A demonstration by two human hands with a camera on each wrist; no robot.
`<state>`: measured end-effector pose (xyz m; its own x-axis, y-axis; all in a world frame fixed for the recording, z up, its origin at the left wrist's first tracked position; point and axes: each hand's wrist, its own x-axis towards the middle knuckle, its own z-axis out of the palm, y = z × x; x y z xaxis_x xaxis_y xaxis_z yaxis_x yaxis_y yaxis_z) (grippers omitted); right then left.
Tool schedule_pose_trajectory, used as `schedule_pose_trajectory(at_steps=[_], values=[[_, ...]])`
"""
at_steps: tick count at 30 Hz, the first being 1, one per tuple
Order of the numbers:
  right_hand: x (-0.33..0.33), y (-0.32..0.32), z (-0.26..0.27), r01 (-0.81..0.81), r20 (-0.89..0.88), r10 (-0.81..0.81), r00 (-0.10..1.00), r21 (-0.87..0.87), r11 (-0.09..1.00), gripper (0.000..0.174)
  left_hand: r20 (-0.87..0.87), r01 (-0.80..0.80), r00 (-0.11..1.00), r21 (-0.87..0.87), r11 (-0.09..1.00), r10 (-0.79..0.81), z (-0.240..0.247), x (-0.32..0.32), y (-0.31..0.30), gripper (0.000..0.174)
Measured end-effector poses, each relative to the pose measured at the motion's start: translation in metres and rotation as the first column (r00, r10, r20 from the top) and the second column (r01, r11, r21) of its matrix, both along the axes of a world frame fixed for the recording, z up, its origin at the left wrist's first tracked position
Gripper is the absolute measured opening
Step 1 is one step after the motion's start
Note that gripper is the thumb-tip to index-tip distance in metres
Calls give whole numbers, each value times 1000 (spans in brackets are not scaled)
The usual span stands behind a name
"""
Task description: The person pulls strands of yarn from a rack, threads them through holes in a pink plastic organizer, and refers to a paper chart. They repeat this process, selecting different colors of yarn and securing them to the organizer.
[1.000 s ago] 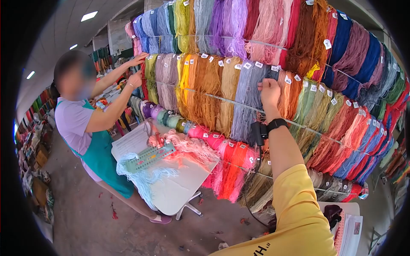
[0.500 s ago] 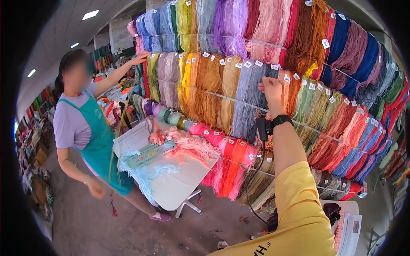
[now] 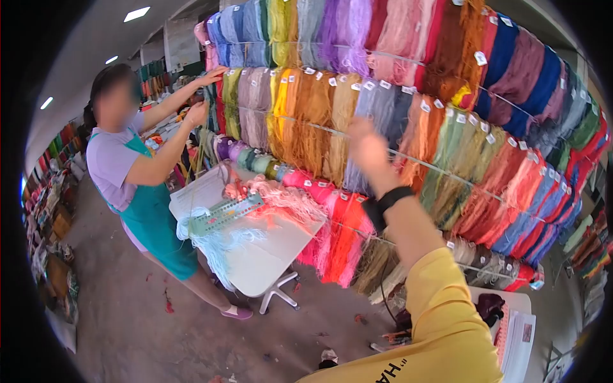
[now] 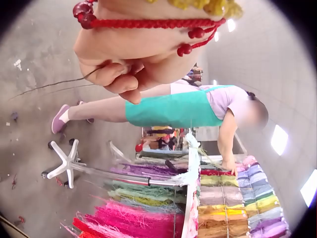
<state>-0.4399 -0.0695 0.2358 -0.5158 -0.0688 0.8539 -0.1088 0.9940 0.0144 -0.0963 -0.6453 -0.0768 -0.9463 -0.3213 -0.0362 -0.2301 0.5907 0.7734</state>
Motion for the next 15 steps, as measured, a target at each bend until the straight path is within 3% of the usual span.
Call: schedule_pose_trajectory(at_steps=[1,2,3,4,5,6,7,8,10,11,12,13,14,15], values=[[10,-38,-26,-13,129,7,992,46,999,23,39,51,998,-16,999,-51,-5,-6,0,28],[9,-62,-63,-355,163,344,925,44,934,18,77,103,992,-32,994,-101,-12,-16,2,29],[61,-116,-60,-258,479,358,801,-262,930,13,116,158,982,-49,986,-152,-18,-28,3,30],[85,-144,-85,-456,497,552,670,-312,834,13,155,214,967,-66,975,-202,-22,-41,5,32],[110,-168,-108,-607,486,630,606,-229,761,12,194,270,948,-80,960,-251,-22,-53,8,33],[146,-191,-110,-629,511,711,483,-363,687,11,175,93,971,365,926,-166,-6,-65,29,20],[181,-204,-102,-583,617,694,370,-428,691,10,209,-101,975,729,677,-79,16,-74,61,12],[218,-204,-84,-596,555,780,291,-532,601,9,195,-35,967,741,670,-165,36,-79,85,12],[275,-184,-58,-577,506,822,259,-602,553,7,146,115,929,760,639,-341,58,-83,123,14],[305,-164,-40,-576,446,841,306,-617,536,7,109,206,893,764,611,-436,59,-85,142,16],[336,-140,-22,-513,402,857,321,-687,514,4,78,259,865,777,574,-496,61,-86,161,16],[375,-112,-8,-309,319,881,351,-848,430,9,48,311,828,789,529,-559,65,-84,180,16],[415,-86,-10,-41,38,866,499,-997,68,9,16,351,796,802,483,-605,73,-81,197,16],[453,-53,-10,-83,2,735,678,-993,80,9,-16,384,763,815,433,-646,79,-77,214,16]])
